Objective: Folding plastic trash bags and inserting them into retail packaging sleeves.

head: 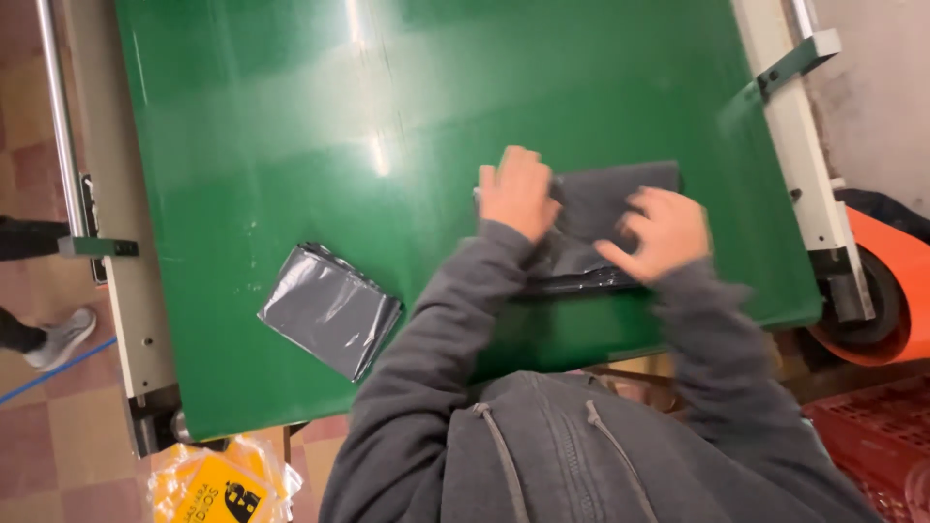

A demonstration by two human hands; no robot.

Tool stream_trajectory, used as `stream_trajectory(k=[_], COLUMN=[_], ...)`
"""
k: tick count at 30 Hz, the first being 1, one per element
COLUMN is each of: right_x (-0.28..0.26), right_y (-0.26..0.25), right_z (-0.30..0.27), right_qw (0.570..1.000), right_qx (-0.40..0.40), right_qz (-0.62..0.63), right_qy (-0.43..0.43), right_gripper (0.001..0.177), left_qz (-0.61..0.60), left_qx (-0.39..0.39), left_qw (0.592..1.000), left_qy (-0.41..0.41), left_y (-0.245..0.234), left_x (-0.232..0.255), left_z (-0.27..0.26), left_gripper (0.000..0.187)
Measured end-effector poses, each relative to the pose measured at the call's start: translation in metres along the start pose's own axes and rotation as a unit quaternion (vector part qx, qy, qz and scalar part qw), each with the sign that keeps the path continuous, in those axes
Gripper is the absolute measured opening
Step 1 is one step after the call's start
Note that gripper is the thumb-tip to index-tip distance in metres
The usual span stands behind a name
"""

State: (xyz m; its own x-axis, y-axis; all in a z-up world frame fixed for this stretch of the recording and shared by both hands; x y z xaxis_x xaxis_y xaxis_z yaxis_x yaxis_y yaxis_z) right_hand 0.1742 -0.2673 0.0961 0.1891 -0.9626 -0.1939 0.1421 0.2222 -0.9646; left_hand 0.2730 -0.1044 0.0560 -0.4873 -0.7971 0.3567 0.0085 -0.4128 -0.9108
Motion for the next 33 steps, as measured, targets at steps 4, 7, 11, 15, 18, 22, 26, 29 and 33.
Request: stream_trajectory(k=[4,7,11,15,18,22,26,29,33], right_x=[-0.037,-0.019,0.038,0.010,-0.081,-0.090,-0.053,0.033,0.089], right_y=[0.100,0.115,0.091,0.051,0.067,0.080,0.094,0.179,0.212], right_z=[0.056,0.033,-0.009,-0.038,-0.089,-0.140,-0.180,-0.217,-0.233], right_qw=[0.996,0.998,0.993,0.999,0.994,0.978,0.934,0.896,0.664], right_qx=[0.058,0.024,-0.078,0.018,-0.036,0.046,0.071,0.013,0.066], right_qz=[0.034,0.061,-0.052,-0.025,0.076,0.186,0.349,0.386,0.621], right_qy=[-0.054,-0.024,0.067,0.012,-0.075,-0.085,-0.036,0.220,0.412], right_gripper=[0.068,0.074,0.083,0.084,0.079,0.057,0.053,0.038,0.033], left_qz=[0.046,0.001,-0.069,-0.017,0.004,-0.223,-0.372,-0.607,-0.458], left_qx=[-0.007,-0.007,-0.164,-0.199,-0.290,-0.377,-0.539,-0.593,-0.303], left_qw=[0.991,0.994,0.979,0.971,0.950,0.866,0.750,0.472,0.822], left_qy=[0.123,0.109,0.097,0.135,0.114,0.243,0.093,-0.238,-0.150], left_y=[0.110,0.076,0.038,0.068,0.076,0.051,0.126,0.190,0.160], left_x=[0.039,0.040,0.016,-0.008,0.021,0.102,0.055,0.009,-0.025], left_z=[-0.034,-0.063,-0.106,-0.155,-0.177,-0.154,-0.100,-0.108,-0.069], left_gripper=[0.085,0.093,0.104,0.073,0.034,0.037,0.060,0.093,0.065])
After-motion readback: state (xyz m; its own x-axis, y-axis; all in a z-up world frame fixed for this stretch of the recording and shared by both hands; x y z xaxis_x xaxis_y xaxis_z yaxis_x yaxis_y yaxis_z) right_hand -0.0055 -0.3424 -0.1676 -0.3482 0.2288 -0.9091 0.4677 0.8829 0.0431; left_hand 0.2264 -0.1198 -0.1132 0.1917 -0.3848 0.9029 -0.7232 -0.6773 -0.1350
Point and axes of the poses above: each hand's wrist, its own z-axis towards the middle knuckle, its own y-axis out of the palm, x = y × z, the point moved 10 cm from there along z, towards the middle knuckle, and after that the axes turned 4 degrees about -z, right-handed, at the moved point
